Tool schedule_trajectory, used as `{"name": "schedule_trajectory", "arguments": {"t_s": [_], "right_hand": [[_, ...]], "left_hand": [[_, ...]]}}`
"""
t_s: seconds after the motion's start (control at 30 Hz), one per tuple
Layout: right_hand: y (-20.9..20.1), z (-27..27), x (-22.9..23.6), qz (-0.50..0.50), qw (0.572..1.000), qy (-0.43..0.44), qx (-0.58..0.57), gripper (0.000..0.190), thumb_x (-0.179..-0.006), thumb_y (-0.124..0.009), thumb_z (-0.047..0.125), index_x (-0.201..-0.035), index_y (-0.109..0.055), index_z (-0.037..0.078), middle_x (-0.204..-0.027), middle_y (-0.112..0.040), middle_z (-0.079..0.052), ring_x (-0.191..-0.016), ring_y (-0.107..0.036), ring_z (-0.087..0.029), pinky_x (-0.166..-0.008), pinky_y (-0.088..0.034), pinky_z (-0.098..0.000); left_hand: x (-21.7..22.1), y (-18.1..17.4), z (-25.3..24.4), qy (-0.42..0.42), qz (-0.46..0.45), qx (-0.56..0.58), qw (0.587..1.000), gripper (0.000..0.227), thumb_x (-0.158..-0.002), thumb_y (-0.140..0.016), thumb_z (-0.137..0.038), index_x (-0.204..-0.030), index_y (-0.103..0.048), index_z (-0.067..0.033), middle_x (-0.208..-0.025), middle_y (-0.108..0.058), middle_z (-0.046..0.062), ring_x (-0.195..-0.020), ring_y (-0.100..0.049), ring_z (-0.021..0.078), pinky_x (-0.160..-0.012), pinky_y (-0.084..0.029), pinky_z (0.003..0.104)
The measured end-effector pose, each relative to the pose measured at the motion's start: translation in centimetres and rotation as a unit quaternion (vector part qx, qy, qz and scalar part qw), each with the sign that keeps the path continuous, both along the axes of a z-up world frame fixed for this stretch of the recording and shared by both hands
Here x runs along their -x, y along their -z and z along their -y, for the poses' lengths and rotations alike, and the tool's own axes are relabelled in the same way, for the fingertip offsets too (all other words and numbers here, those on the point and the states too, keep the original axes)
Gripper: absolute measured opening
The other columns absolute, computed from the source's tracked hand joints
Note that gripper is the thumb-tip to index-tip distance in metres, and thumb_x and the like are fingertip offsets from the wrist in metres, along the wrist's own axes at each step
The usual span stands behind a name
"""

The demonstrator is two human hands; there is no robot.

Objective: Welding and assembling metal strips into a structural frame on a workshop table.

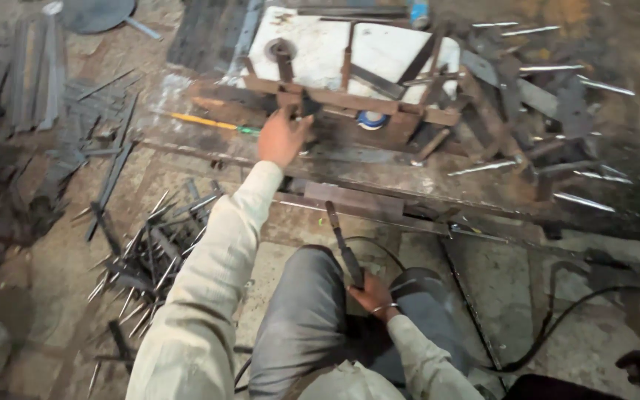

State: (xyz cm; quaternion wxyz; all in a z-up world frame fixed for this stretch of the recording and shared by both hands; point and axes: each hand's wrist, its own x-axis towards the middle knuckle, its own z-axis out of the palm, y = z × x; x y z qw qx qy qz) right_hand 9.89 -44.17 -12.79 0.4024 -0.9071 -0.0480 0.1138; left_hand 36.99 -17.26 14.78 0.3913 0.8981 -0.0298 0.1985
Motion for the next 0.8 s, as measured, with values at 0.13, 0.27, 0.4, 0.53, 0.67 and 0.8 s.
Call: {"name": "schedule_trajectory", "arguments": {"t_s": [0.13, 0.27, 0.4, 0.53, 0.67, 0.8], "right_hand": [[0.8, -0.1, -0.3, 0.002, 1.000, 0.022, -0.009, 0.044, -0.080, -0.079, 0.038, -0.110, -0.064, 0.010, -0.098, -0.072, -0.020, -0.096, -0.067, -0.044, -0.078, -0.053, -0.0506], [3.0, 0.1, -0.5, -0.012, 0.998, 0.062, -0.001, 0.046, -0.078, -0.080, 0.037, -0.109, -0.063, 0.008, -0.096, -0.072, -0.021, -0.094, -0.066, -0.045, -0.079, -0.054, -0.0494], [3.7, 0.1, -0.9, -0.006, 0.994, 0.108, -0.002, 0.045, -0.077, -0.079, 0.032, -0.111, -0.062, 0.007, -0.097, -0.071, -0.022, -0.094, -0.066, -0.045, -0.079, -0.053, -0.0502], [5.4, -0.1, -1.0, 0.000, 0.993, 0.114, -0.003, 0.044, -0.078, -0.076, 0.032, -0.112, -0.061, 0.007, -0.096, -0.071, -0.022, -0.091, -0.067, -0.044, -0.078, -0.053, -0.0502], [4.8, 0.0, -0.7, 0.019, 0.993, 0.113, -0.007, 0.042, -0.081, -0.073, 0.033, -0.111, -0.060, 0.007, -0.093, -0.070, -0.022, -0.088, -0.067, -0.043, -0.077, -0.053, -0.0494], [3.6, 0.1, -0.3, 0.033, 0.994, 0.104, -0.028, 0.044, -0.081, -0.074, 0.034, -0.110, -0.059, 0.006, -0.091, -0.070, -0.021, -0.087, -0.067, -0.041, -0.076, -0.053, -0.0483]], "left_hand": [[-0.3, 3.4, -0.3, 0.025, -0.036, -0.004, 0.999, 0.049, -0.095, -0.070, -0.047, -0.116, -0.068, -0.0032, -0.107, -0.072, 0.021, -0.100, -0.068, 0.0411, -0.084, -0.052, 0.048], [3.0, 3.7, -0.5, 0.035, 0.018, -0.045, 0.998, 0.039, -0.101, -0.065, -0.041, -0.106, -0.068, -0.0028, -0.097, -0.068, 0.021, -0.093, -0.063, 0.0435, -0.079, -0.047, 0.051], [4.1, 2.7, -0.4, 0.051, 0.069, -0.085, 0.993, 0.032, -0.102, -0.065, -0.034, -0.102, -0.069, -0.0024, -0.094, -0.067, 0.021, -0.092, -0.061, 0.0438, -0.079, -0.045, 0.052], [4.9, 2.1, -0.1, 0.057, 0.080, -0.051, 0.994, 0.029, -0.103, -0.065, -0.031, -0.103, -0.068, -0.0024, -0.098, -0.068, 0.021, -0.094, -0.061, 0.0431, -0.083, -0.046, 0.051], [5.5, 1.9, 0.5, 0.048, 0.074, -0.020, 0.996, 0.030, -0.105, -0.063, -0.031, -0.103, -0.068, -0.0015, -0.099, -0.068, 0.022, -0.094, -0.060, 0.0430, -0.083, -0.046, 0.050], [7.1, 5.1, 0.3, 0.040, 0.015, 0.010, 0.999, 0.039, -0.107, -0.063, -0.036, -0.097, -0.062, 0.0021, -0.092, -0.063, 0.024, -0.089, -0.058, 0.0416, -0.081, -0.045, 0.048]]}}
